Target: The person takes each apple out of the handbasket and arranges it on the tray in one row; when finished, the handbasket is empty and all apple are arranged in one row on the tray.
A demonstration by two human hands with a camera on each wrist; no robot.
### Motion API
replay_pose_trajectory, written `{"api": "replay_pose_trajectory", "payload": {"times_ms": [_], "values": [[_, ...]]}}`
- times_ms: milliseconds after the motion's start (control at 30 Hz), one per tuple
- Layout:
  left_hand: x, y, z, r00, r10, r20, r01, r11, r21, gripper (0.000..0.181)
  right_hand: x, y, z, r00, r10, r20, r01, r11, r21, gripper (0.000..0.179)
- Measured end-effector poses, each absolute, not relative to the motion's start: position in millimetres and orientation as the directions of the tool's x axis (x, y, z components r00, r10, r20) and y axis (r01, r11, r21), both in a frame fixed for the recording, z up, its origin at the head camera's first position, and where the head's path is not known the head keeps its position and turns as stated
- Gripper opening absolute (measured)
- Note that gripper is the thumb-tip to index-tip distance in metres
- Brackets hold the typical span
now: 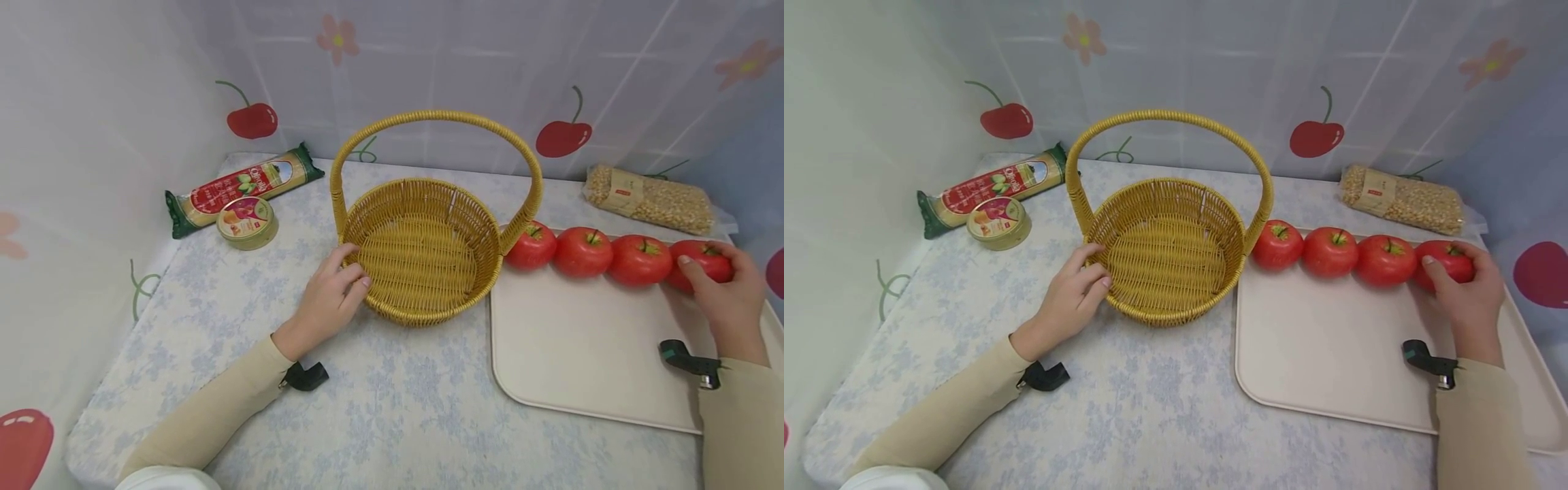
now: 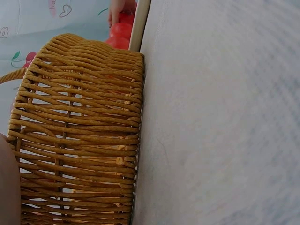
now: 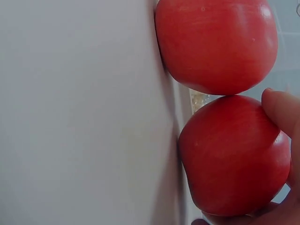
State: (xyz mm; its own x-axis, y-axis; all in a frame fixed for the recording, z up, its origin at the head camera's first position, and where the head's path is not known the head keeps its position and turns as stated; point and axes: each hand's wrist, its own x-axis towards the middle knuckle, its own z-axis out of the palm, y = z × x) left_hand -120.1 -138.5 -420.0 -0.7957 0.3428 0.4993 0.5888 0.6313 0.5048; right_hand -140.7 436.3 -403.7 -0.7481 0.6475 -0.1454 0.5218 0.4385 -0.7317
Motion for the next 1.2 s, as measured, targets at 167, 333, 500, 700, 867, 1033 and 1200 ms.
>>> {"api": "replay_pose_trajectory", "payload": {"times_ms": [167, 333, 500, 700, 867, 1033, 1200], "values": [[-122, -139, -421, -0.794, 0.346, 0.499, 0.592, 0.625, 0.509, 0.022, -143, 439, -408, -0.732, 0.661, -0.162, 0.519, 0.388, -0.762, 0.061], [-123, -140, -423, -0.795, 0.347, 0.497, 0.591, 0.627, 0.507, 0.022, -145, 438, -410, -0.719, 0.676, -0.162, 0.511, 0.355, -0.783, 0.061], [-124, -141, -423, -0.793, 0.347, 0.501, 0.594, 0.622, 0.510, 0.021, -145, 436, -410, -0.705, 0.691, -0.159, 0.498, 0.324, -0.804, 0.060], [-123, -141, -421, -0.805, 0.349, 0.480, 0.581, 0.625, 0.521, 0.025, -144, 436, -408, -0.696, 0.700, -0.160, 0.494, 0.304, -0.814, 0.057], [-122, -144, -418, -0.820, 0.358, 0.447, 0.564, 0.641, 0.521, 0.024, -142, 435, -402, -0.671, 0.722, -0.170, 0.484, 0.253, -0.838, 0.056], [-120, -148, -409, -0.843, 0.367, 0.393, 0.531, 0.685, 0.499, 0.022, -142, 436, -392, -0.658, 0.735, -0.164, 0.471, 0.232, -0.851, 0.057], [-121, -157, -396, -0.841, 0.362, 0.401, 0.533, 0.677, 0.507, 0.024, -142, 437, -380, -0.660, 0.739, -0.137, 0.498, 0.293, -0.816, 0.059]]}}
